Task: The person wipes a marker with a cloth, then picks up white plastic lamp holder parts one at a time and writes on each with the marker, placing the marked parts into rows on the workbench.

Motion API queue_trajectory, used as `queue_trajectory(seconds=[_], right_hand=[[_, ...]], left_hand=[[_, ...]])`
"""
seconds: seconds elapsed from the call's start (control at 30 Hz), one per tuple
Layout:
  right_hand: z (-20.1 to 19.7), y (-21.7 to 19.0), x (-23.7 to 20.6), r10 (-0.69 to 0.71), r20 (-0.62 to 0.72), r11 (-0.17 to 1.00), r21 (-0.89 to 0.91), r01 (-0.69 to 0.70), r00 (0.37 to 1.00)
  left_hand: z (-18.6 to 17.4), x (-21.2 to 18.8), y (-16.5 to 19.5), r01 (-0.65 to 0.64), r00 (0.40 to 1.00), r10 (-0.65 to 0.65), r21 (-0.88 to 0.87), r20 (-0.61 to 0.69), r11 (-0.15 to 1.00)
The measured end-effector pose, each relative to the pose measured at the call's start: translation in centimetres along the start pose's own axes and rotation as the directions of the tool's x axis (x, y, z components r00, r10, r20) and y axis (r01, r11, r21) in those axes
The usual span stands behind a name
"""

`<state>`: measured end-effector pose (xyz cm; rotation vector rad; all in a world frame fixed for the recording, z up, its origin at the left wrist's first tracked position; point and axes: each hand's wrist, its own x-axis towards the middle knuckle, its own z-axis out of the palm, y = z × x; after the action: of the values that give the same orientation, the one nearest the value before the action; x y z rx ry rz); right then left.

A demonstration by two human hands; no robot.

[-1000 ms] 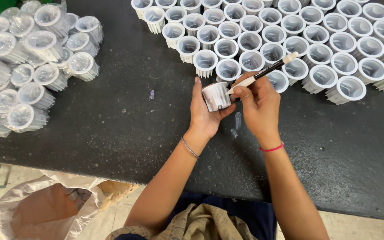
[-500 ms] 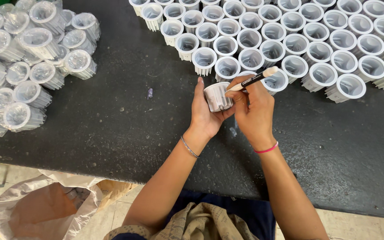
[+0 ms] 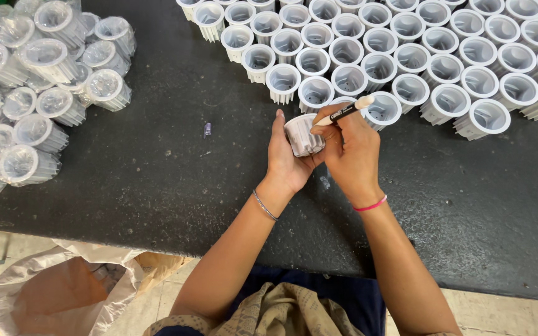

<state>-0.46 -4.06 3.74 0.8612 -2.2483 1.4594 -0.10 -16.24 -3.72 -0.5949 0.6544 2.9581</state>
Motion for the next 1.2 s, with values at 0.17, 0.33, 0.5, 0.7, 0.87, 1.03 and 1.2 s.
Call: queue_trajectory(seconds=[0.17,0.33,0.5,0.7,0.87,1.03,1.2], right_hand=[[0.07,0.08,-0.06,0.014,0.018,1.000,-0.003,-0.014,1.000],[0.19,0.13,-0.05,0.006,0.018,1.000,0.007,-0.006,1.000],[0.21,0.15,-0.11,0.015,0.008,1.000,-0.020,-0.015,1.000],[0.21,0.19,-0.12,0.002,0.004,1.000,-0.027,-0.002,1.000],[0.23,0.21,-0.10,-0.004,-0.001,0.999,-0.047,0.004,1.000],[0.28,0.25,-0.15,-0.005,0.001,1.000,-0.023,0.005,1.000],[0.31,0.30,-0.24,-0.031,0.006,1.000,-0.002,0.031,1.000]], left_hand=[[-0.04,0.03,-0.01,-0.004,1.000,0.004,0.011,-0.009,1.000],[-0.07,0.06,0.05,-0.002,1.000,0.002,0.019,-0.013,1.000],[-0.05,0.07,-0.14,0.006,1.000,-0.006,0.018,-0.027,1.000],[-0.03,0.00,-0.19,0.004,1.000,-0.003,0.011,-0.027,1.000],[0.12,-0.12,-0.14,0.008,0.999,-0.008,0.011,-0.053,1.000],[0.07,-0.13,-0.13,0.008,0.999,-0.008,-0.007,-0.039,1.000],[0.08,-0.17,-0.13,0.010,0.999,-0.010,-0.013,-0.037,1.000]])
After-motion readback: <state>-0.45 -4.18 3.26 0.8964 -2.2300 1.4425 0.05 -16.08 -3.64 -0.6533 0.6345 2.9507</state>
